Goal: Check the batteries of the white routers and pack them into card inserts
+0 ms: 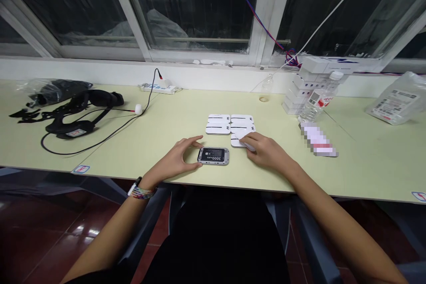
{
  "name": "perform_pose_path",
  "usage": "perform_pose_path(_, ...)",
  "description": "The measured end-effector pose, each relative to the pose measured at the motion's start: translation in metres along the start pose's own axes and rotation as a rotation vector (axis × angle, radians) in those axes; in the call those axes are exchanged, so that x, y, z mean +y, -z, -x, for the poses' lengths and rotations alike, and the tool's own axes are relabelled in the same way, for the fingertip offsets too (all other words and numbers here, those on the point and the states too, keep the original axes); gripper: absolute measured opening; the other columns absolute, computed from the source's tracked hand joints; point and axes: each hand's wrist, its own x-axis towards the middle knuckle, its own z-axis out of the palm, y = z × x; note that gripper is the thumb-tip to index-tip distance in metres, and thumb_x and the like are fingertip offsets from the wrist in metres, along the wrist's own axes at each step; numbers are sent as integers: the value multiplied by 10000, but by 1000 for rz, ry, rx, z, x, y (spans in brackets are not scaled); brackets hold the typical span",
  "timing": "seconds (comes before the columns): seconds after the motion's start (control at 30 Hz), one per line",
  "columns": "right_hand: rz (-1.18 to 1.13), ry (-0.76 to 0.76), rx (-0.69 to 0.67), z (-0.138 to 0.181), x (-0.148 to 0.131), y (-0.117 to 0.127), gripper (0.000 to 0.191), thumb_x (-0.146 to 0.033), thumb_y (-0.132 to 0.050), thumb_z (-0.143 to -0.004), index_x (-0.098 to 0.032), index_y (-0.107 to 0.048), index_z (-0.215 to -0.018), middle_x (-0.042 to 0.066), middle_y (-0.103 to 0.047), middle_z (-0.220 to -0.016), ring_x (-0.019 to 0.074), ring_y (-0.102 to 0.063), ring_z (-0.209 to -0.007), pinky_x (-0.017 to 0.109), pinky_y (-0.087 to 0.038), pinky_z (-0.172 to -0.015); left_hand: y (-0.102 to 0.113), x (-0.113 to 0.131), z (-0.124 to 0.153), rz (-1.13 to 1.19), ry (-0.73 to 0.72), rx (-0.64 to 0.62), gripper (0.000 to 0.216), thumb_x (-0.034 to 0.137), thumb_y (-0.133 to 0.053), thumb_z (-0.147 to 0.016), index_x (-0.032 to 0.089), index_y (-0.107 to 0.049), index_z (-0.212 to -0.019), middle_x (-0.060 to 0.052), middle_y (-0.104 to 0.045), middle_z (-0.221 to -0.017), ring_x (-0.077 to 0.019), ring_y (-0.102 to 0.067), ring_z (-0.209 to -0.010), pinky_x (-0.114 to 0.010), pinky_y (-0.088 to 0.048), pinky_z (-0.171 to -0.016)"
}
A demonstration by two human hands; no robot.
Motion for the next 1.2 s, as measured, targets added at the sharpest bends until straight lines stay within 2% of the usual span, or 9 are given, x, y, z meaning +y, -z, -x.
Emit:
perform_pose_path(0.1,-138,-15,109,1,-8,4,334,-229,-611,-980,-297,-796,-1250,101,-811,-1224,325,-795,-1076,541,-679,-943,0,0,0,5,1,-1,844,357,-831,-914,375,-449,-1666,-48,-707,-1472,-359,-556,-1437,-554,-426,-1233)
perform_pose_path(0.23,-467,-184,269,-20,-27,2,183,-322,-709,-944,-268,-797,-1095,82,-835,-1108,320,-798,-1045,491,-679,-887,0,-1,0,-4,-15,9,850,353,-839,-906,372,-456,-1665,-49,-713,-1466,-360,-564,-1426,-555,-428,-1234)
perform_pose_path(0.37,-700,-196,45,-48,-49,-15,170,-277,-709,-907,-241,-793,-1050,65,-836,-1101,282,-795,-1034,437,-662,-887,0,-1,-1,-15,-23,6,858,364,-834,-916,379,-439,-1677,-48,-711,-1460,-358,-567,-1423,-544,-433,-1230)
perform_pose_path(0.5,-520,-76,22,-63,-59,-36,180,-196,-651,-922,-251,-779,-1036,64,-810,-1095,263,-766,-1001,448,-630,-896,-1,-3,0,-19,-5,-2,882,372,-850,-904,371,-436,-1683,-66,-695,-1449,-360,-564,-1409,-542,-449,-1217)
perform_pose_path(0.67,-352,83,5,-58,-57,-45,176,-189,-587,-1008,-247,-753,-1025,92,-771,-1119,268,-751,-1008,459,-628,-887,-2,-4,0,-7,-16,1,844,367,-847,-913,387,-461,-1663,-58,-689,-1455,-354,-548,-1418,-552,-437,-1237)
perform_pose_path(0.77,-294,125,-5,-47,-57,-42,170,-271,-609,-1058,-243,-757,-1135,135,-743,-1294,297,-750,-1141,481,-642,-938,-2,-4,0,-6,-26,3,774,366,-845,-914,372,-526,-1619,-63,-672,-1473,-347,-542,-1425,-538,-444,-1239)
perform_pose_path(0.9,-217,201,-47,-34,-58,-39,289,-342,-718,-1021,-230,-733,-1287,174,-701,-1437,349,-712,-1275,531,-644,-998,-1,-2,-2,-26,-80,-5,544,367,-825,-938,330,-660,-1455,-62,-692,-1405,-340,-551,-1401,-532,-448,-1225)
perform_pose_path(1.07,-233,207,-94,-30,-58,-40,326,-294,-683,-1036,-240,-702,-1358,150,-716,-1430,294,-757,-1137,470,-679,-905,-1,-1,-3,-28,-105,0,448,347,-827,-943,300,-688,-1366,-60,-691,-1372,-323,-558,-1380,-513,-453,-1210)
perform_pose_path(1.2,-212,209,-102,-28,-58,-43,338,-291,-663,-1053,-247,-696,-1387,149,-697,-1484,309,-754,-1197,494,-679,-965,-1,0,-3,-23,-115,10,398,329,-836,-937,294,-699,-1309,-54,-706,-1331,-315,-581,-1347,-507,-464,-1192)
